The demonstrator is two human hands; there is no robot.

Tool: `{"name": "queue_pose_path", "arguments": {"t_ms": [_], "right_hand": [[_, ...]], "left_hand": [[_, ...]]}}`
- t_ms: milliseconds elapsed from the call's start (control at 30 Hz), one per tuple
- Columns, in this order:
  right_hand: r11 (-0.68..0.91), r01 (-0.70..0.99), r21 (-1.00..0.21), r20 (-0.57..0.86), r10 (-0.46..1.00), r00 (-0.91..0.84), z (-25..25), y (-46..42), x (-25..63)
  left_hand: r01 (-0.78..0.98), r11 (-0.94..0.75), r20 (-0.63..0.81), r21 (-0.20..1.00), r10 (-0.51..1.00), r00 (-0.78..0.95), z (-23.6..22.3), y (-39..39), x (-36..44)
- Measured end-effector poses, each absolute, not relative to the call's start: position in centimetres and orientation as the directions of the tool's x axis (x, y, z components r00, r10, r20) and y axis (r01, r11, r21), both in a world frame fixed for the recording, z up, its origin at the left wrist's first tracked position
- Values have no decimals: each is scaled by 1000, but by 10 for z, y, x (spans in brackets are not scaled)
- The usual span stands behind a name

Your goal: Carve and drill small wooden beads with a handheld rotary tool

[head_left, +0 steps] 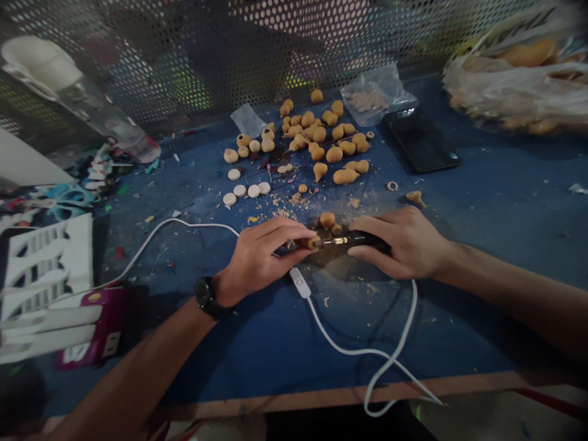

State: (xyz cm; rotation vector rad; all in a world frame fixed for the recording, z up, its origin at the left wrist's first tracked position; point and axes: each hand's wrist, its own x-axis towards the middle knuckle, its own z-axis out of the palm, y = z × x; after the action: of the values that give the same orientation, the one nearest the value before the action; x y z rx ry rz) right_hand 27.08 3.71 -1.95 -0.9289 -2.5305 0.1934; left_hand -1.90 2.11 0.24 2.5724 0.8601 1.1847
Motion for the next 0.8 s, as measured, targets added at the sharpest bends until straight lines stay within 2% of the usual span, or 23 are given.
{"name": "queue_pose_path", "arguments": {"t_ms": [800], "right_hand": [[783, 560, -271, 353, 622, -699, -20, 37, 271]], "left_hand": [[432, -813, 645, 390, 576, 503, 1, 21, -19]]}}
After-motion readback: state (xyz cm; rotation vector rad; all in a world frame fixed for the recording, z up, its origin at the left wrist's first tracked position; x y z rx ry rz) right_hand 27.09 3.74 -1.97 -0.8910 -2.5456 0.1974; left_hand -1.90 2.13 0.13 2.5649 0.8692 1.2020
